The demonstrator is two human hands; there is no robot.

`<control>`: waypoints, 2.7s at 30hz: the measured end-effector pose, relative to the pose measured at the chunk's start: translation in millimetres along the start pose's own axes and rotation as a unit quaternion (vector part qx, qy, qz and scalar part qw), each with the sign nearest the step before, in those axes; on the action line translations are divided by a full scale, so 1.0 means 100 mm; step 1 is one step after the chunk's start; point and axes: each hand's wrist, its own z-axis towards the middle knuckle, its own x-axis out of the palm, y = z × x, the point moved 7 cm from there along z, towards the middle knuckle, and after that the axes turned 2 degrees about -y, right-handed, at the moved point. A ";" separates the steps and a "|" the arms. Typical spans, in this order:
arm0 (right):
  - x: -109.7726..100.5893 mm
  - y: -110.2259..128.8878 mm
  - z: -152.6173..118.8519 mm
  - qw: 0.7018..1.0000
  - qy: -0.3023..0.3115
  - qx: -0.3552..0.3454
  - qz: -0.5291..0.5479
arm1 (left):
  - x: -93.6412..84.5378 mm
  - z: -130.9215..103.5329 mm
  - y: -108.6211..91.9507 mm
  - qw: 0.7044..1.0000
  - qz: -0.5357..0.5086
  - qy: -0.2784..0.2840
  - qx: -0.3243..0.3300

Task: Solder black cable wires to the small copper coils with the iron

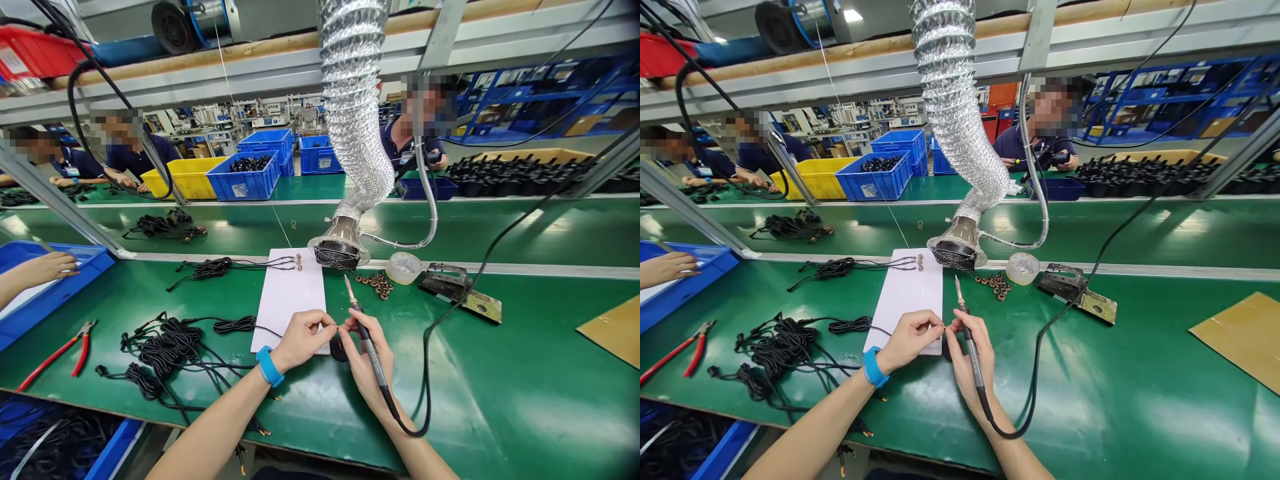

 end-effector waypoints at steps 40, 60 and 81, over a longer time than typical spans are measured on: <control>0.01 0.25 0.02 0.985 0.044 -0.127 -0.106 | 0.10 -0.07 0.00 0.992 0.038 0.087 -0.085; -0.05 0.19 -0.04 0.986 0.091 -0.110 -0.087 | 0.10 -0.09 0.15 0.975 -0.023 0.154 -0.159; -0.20 0.02 -0.12 0.981 0.082 -0.075 -0.158 | 0.06 -0.04 0.44 0.963 -0.090 0.042 -0.250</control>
